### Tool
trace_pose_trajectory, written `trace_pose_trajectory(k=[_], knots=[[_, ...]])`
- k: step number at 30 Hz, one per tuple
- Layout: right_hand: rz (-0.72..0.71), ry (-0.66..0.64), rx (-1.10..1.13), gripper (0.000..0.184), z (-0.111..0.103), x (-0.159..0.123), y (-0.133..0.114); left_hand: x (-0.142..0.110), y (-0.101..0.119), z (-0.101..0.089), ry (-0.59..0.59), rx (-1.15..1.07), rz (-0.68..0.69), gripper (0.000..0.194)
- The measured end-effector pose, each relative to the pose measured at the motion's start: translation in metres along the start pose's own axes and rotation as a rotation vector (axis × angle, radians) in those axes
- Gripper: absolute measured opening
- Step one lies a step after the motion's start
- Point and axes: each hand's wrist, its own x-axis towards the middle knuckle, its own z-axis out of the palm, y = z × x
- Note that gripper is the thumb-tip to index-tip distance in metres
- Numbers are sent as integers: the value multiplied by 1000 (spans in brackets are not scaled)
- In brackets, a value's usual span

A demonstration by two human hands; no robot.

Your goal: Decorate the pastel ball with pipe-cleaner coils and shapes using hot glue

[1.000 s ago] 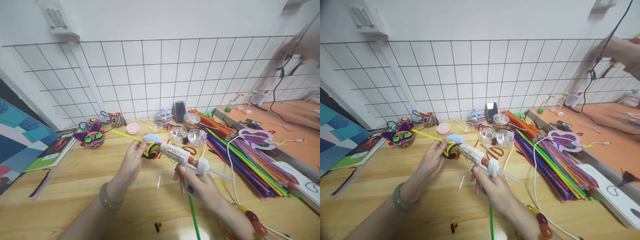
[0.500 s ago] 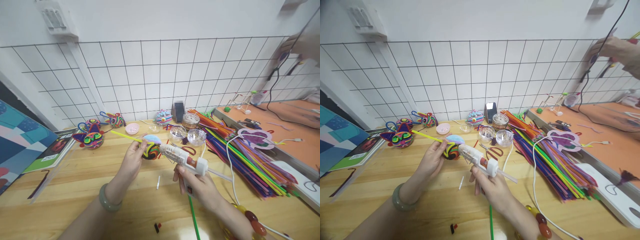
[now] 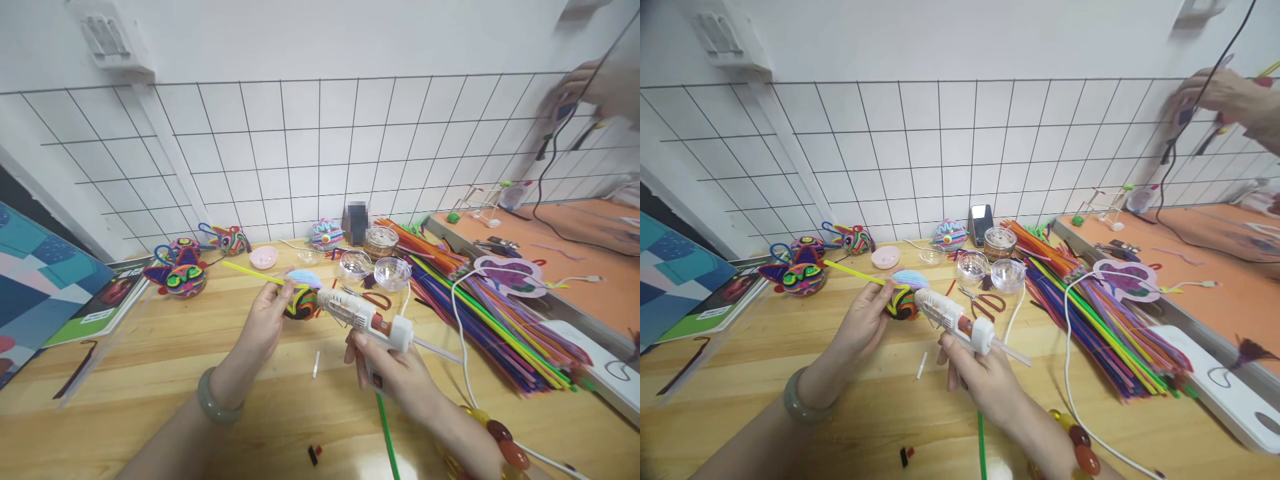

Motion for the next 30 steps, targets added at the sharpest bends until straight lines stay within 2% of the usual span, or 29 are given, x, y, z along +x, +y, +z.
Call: trace_pose_trajectory(k=[19, 25, 28, 30], knots=[[11, -14, 3, 45, -1, 0, 1, 3, 6, -3, 14, 3, 35, 36], [-106, -19, -41, 32, -4, 2, 10, 14, 16, -14, 126, -30, 108, 29], [-254, -23, -257, 20, -3, 8, 11, 20, 25, -21, 188, -55, 149, 30], [-370, -94, -414, 16, 0, 12, 12, 22, 32, -25, 229, -68, 181, 33]])
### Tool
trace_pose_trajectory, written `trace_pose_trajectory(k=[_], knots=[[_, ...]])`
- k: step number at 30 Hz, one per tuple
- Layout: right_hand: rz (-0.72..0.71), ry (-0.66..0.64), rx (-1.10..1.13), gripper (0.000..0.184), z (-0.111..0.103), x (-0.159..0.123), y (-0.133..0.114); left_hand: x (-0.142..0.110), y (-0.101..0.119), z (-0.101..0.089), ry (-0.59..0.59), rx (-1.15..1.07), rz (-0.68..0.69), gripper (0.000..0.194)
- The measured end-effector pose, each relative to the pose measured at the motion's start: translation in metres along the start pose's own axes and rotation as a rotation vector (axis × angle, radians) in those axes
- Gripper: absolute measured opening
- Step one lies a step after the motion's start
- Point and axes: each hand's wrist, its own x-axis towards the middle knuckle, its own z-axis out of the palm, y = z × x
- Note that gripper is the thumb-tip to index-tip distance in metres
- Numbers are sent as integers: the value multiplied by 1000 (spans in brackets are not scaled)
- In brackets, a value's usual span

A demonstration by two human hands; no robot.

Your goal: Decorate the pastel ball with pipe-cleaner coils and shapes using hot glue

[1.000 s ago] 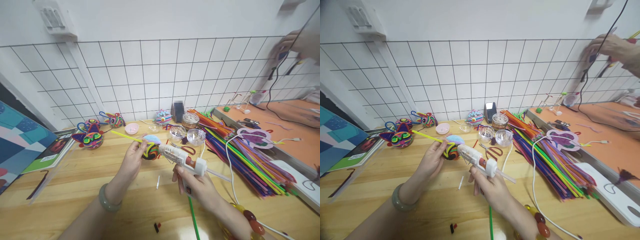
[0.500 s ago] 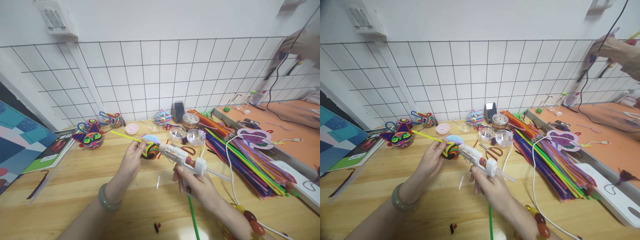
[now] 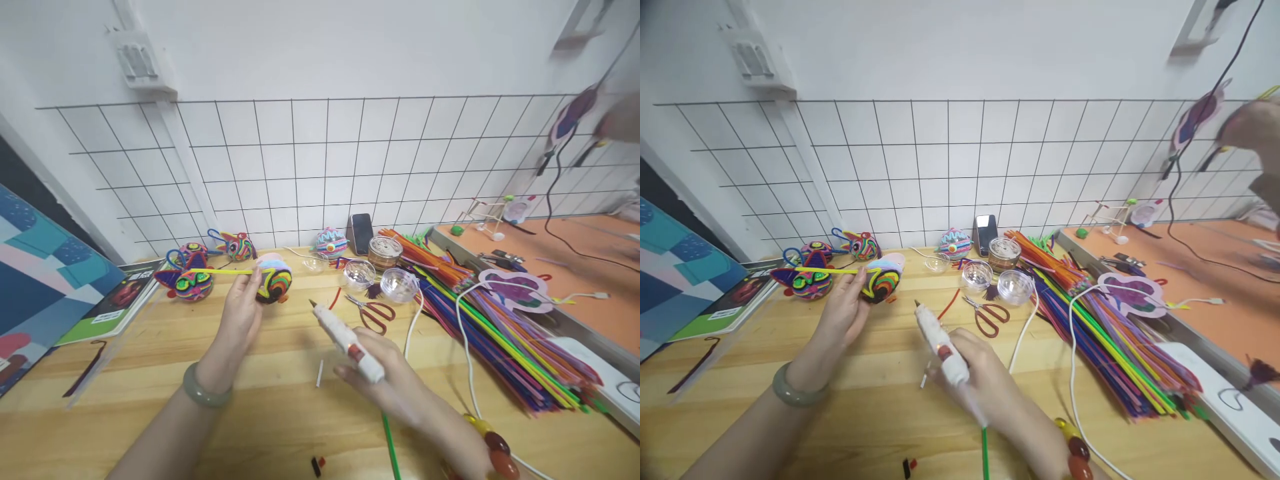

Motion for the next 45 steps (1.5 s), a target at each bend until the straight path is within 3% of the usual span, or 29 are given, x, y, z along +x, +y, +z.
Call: trace_pose_trajectory(k=[3, 7, 14, 16, 19, 23, 26, 28, 32, 36, 45], knots=[[-26, -174, -117, 8, 6, 2, 3, 2, 9, -1, 38, -22, 60, 32], [50, -352, -261, 34, 16, -2, 11, -4, 14, 3, -9, -14, 81, 31], [41, -474, -266, 42, 11, -5, 9, -26, 8, 19, -109, -34, -51, 31], [48, -450, -233, 47, 3, -3, 8, -32, 6, 23, -128, -37, -91, 31], [118, -253, -102, 61, -5, -1, 9, -42, 2, 29, -178, -25, -157, 30], [225, 23, 337, 78, -3, 0, 8, -59, -6, 35, -264, -5, -245, 33], [222, 60, 668, 86, 4, 2, 4, -71, -13, 40, -342, 17, -316, 29], [206, 65, 771, 85, 8, 4, 0, -76, -15, 41, -375, 50, -318, 26], [213, 82, 792, 77, 8, 5, -4, -76, -15, 39, -379, 176, -241, 23], [258, 82, 700, 83, 7, 4, 0, -71, -11, 37, -378, 285, -174, 24], [218, 104, 605, 81, 9, 4, 5, -67, -9, 36, -474, 444, 1, 16]])
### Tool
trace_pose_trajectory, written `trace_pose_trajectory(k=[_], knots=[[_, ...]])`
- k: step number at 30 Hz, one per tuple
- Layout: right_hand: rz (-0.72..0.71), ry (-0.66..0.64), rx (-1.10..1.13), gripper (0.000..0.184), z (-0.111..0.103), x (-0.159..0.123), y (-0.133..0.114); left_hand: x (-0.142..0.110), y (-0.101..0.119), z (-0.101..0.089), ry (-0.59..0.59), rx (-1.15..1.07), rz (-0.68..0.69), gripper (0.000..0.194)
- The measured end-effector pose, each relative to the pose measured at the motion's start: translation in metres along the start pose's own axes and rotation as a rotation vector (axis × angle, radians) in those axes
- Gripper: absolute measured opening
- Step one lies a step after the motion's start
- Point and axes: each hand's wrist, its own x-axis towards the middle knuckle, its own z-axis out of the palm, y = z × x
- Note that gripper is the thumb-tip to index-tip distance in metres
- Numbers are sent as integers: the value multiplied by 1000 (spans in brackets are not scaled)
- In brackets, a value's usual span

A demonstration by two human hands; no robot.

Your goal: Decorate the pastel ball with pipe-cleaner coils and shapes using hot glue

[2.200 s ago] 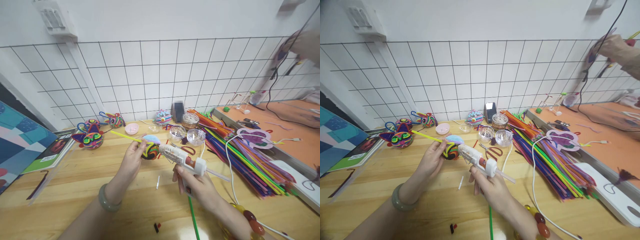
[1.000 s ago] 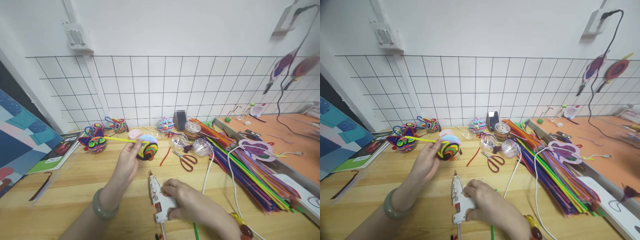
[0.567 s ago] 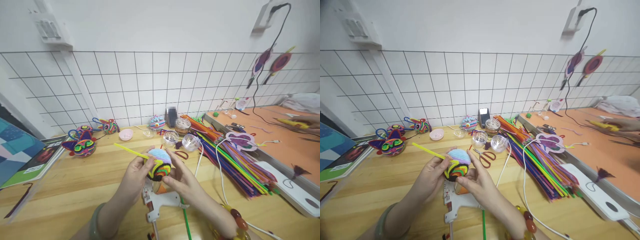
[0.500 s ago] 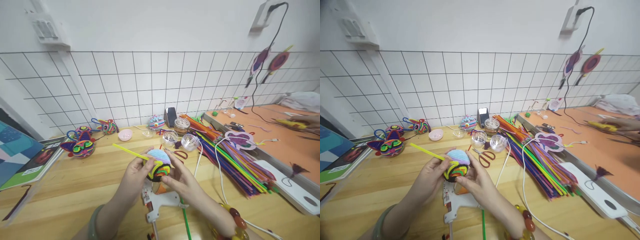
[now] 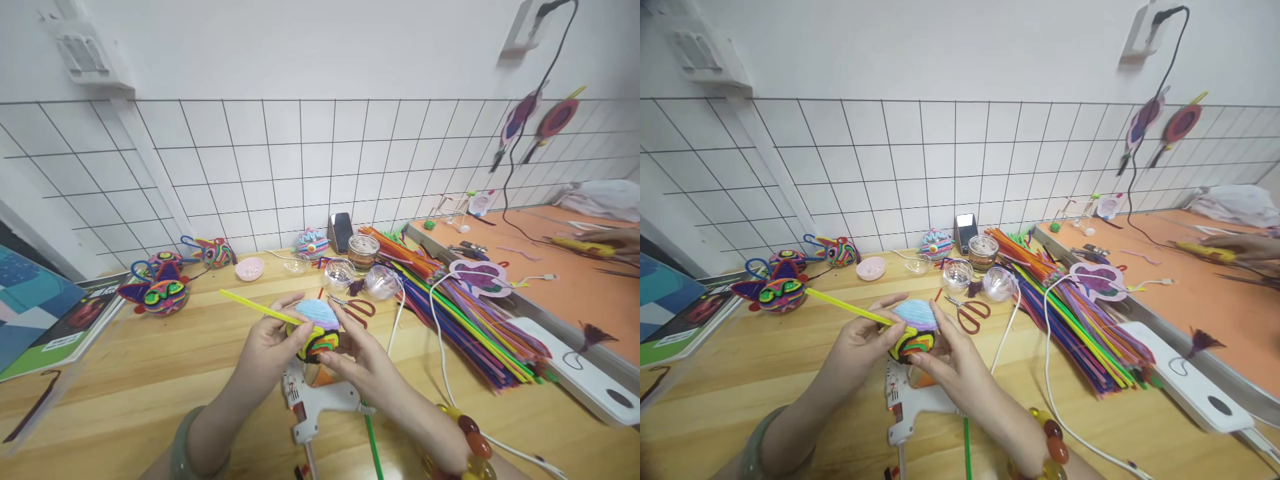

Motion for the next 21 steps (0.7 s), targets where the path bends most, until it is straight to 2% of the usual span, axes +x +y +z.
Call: trace_pose_trajectory(k=[7, 13, 21], knots=[[-37, 23, -63, 78, -2, -1, 2, -4, -3, 2, -19, 57, 31, 11], [-83, 75, -83, 62, -1, -1, 1, -6, -3, 5, -6, 188, 64, 9], [-55, 84, -63, 59, 2, 1, 0, -7, -7, 9, 8, 203, 54, 5]])
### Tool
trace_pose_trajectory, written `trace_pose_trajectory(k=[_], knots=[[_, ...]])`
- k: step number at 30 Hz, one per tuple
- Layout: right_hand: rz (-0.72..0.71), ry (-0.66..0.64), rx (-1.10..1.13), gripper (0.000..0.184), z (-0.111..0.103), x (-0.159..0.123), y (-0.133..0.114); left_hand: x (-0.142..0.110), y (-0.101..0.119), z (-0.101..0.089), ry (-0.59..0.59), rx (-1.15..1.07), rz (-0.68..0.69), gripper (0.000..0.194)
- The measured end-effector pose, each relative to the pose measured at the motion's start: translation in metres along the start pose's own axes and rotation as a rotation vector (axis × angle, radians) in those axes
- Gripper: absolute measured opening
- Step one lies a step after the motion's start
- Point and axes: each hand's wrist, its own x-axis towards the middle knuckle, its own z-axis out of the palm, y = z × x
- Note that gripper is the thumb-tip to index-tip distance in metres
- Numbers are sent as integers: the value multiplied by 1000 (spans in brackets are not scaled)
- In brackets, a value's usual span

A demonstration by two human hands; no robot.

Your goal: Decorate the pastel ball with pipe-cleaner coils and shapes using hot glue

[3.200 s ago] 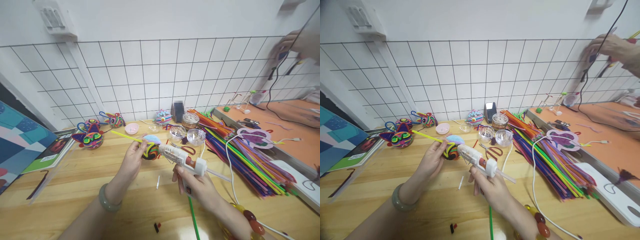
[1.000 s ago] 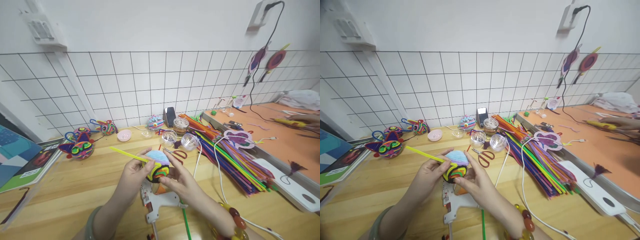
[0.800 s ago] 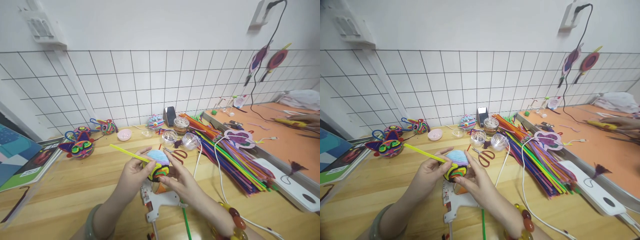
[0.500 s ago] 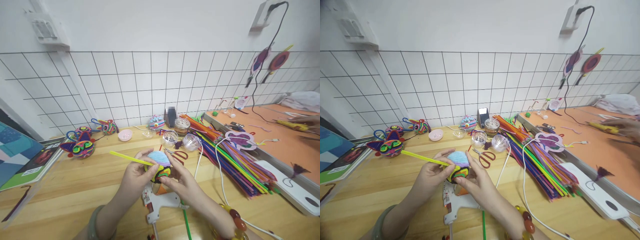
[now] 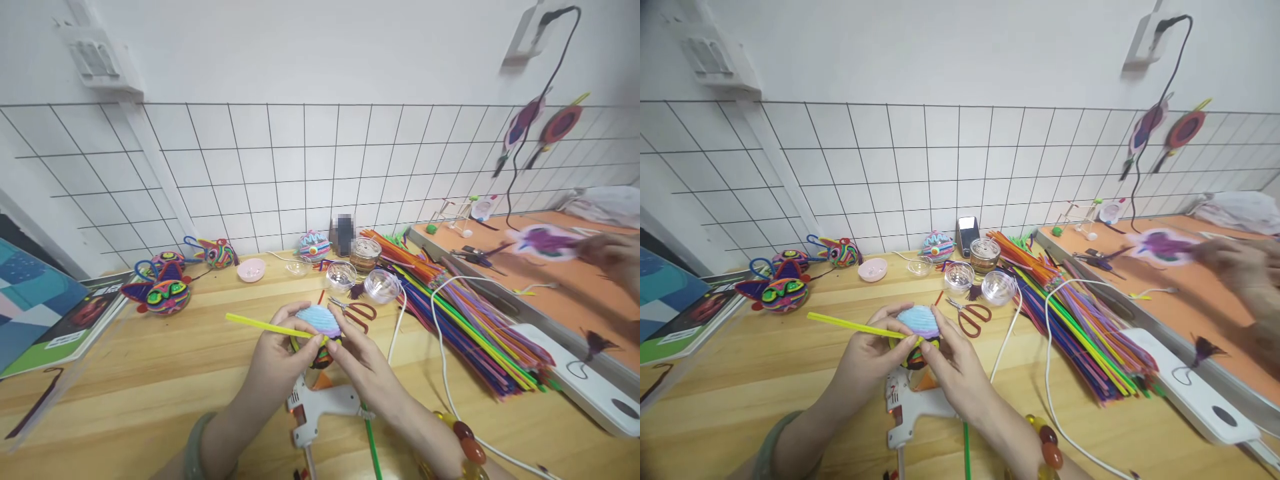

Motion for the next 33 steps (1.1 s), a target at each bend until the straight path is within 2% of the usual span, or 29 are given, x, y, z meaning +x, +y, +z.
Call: trace_pose_trajectory(k=[10, 14, 19, 27, 33], knots=[[53, 56, 100, 58, 0, 1, 6, -5, -3, 9, 57, 88, 30, 8], [91, 85, 182, 56, 1, 2, 2, -7, -4, 11, 69, 104, 35, 8], [128, 58, 236, 57, 1, 3, -6, -8, -3, 11, 60, 100, 22, 9], [155, 73, 189, 57, -2, 4, -12, -8, 7, 2, -35, -47, -13, 27], [154, 74, 177, 52, -3, 4, -11, -5, 8, 2, -4, 17, -18, 22]])
